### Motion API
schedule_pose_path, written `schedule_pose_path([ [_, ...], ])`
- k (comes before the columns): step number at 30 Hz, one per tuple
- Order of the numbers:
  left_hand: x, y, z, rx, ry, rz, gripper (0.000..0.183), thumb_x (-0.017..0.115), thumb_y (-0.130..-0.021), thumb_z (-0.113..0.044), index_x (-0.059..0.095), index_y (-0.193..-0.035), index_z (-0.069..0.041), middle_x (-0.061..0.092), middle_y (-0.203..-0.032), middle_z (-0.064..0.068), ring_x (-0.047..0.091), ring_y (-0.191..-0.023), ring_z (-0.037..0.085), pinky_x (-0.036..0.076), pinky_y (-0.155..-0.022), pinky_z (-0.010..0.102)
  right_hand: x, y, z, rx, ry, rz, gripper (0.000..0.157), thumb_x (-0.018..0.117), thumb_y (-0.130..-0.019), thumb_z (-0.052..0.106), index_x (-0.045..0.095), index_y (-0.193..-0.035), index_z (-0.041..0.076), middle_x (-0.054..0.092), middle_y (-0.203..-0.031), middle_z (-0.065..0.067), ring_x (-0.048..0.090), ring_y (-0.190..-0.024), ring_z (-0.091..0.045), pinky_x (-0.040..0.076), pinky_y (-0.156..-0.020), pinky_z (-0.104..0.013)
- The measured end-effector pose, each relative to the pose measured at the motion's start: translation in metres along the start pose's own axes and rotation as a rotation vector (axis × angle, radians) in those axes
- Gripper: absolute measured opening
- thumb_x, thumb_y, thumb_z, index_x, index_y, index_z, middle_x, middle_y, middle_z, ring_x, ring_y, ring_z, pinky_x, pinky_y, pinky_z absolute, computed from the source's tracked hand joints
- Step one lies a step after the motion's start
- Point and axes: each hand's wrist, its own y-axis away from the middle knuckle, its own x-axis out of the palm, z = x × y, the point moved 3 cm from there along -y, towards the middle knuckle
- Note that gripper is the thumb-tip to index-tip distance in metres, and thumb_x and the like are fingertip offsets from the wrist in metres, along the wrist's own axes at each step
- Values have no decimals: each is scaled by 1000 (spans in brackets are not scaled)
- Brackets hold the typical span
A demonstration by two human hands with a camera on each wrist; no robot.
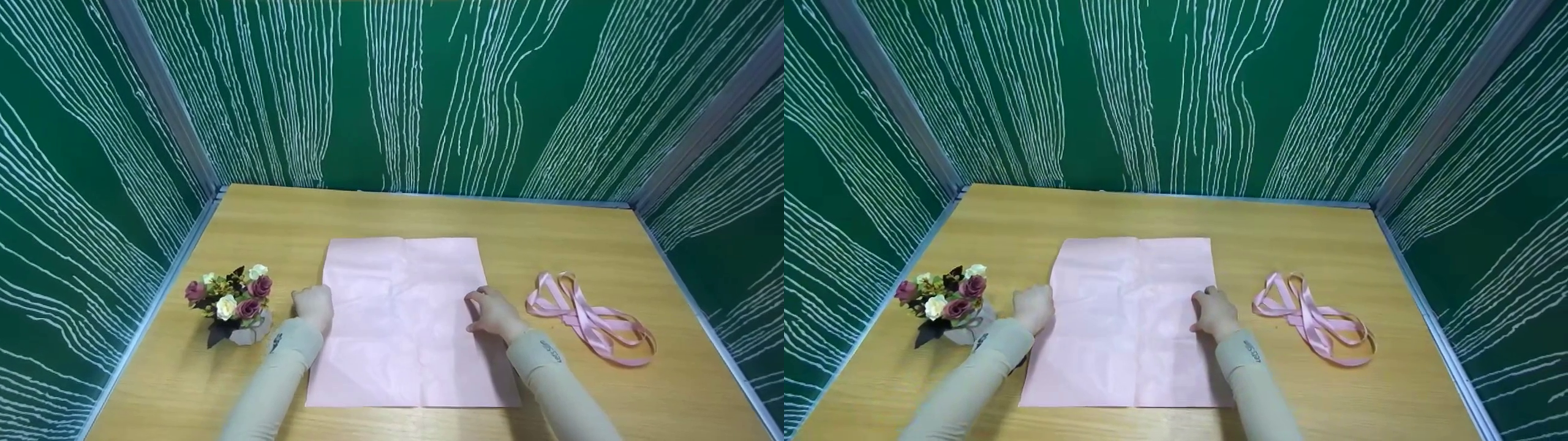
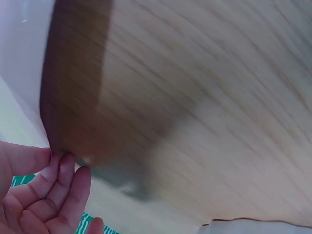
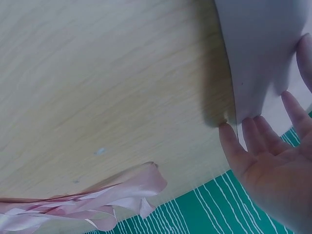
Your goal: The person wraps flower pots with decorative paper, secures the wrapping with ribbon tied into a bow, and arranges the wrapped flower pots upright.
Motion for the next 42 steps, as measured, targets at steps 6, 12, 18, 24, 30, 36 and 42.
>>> schedule_pose_path([
  [6, 3, -1, -1, 14, -32, 7, 15, 54, -90, -4, 67, -94, -6, 69, -91, 11, 64, -86, 27, 47, -86, 46, 1, 0, 0, -8, 14, 9, 61, 84, -66, 15, 57, -119, 0, 46, -131, -32, 44, -121, -50, 37, -102, -56],
  [12, 4, -3, -1, -4, -44, 24, 16, 52, -92, -4, 67, -97, -5, 67, -92, 12, 62, -88, 27, 48, -84, 44, -1, 0, -2, -8, 25, 6, 60, 84, -67, 15, 57, -119, -1, 46, -131, -34, 43, -121, -51, 35, -104, -57],
  [18, 2, -1, 0, -14, -36, 35, 21, 51, -94, -7, 62, -111, -1, 64, -100, 15, 62, -94, 30, 50, -85, 45, -1, 2, -3, 5, 28, 17, 61, 83, -68, 15, 57, -121, -1, 44, -132, -35, 42, -122, -51, 34, -104, -57],
  [24, 0, 0, 2, -17, 82, 5, 24, 51, -95, -15, 61, -109, 1, 64, -100, 17, 62, -95, 32, 51, -82, 46, 2, 2, -2, 2, 13, 21, 62, 83, -68, 15, 56, -122, -1, 44, -133, -35, 42, -122, -52, 34, -105, -58],
  [30, -6, 0, 2, 21, 248, -72, 29, 58, -92, -25, 62, -102, 2, 65, -90, 18, 65, -86, 35, 53, -73, 48, 3, 1, -3, -1, 19, 19, 63, 83, -68, 16, 56, -122, -1, 45, -132, -33, 43, -122, -51, 35, -104, -57],
  [36, -12, 5, -1, 93, 358, -109, 29, 60, -91, -23, 62, -101, 3, 66, -88, 18, 65, -81, 34, 55, -68, 46, 4, 0, -1, -9, 16, 12, 63, 84, -67, 15, 56, -121, -1, 45, -131, -33, 44, -120, -51, 38, -102, -57],
  [42, -12, 14, 3, 113, 457, -37, 21, 60, -91, -23, 61, -92, -2, 63, -84, 12, 62, -75, 27, 52, -66, 40, 2, 1, 1, -14, 6, 2, 62, 83, -67, 15, 57, -120, -2, 44, -132, -35, 41, -122, -52, 35, -104, -58],
])
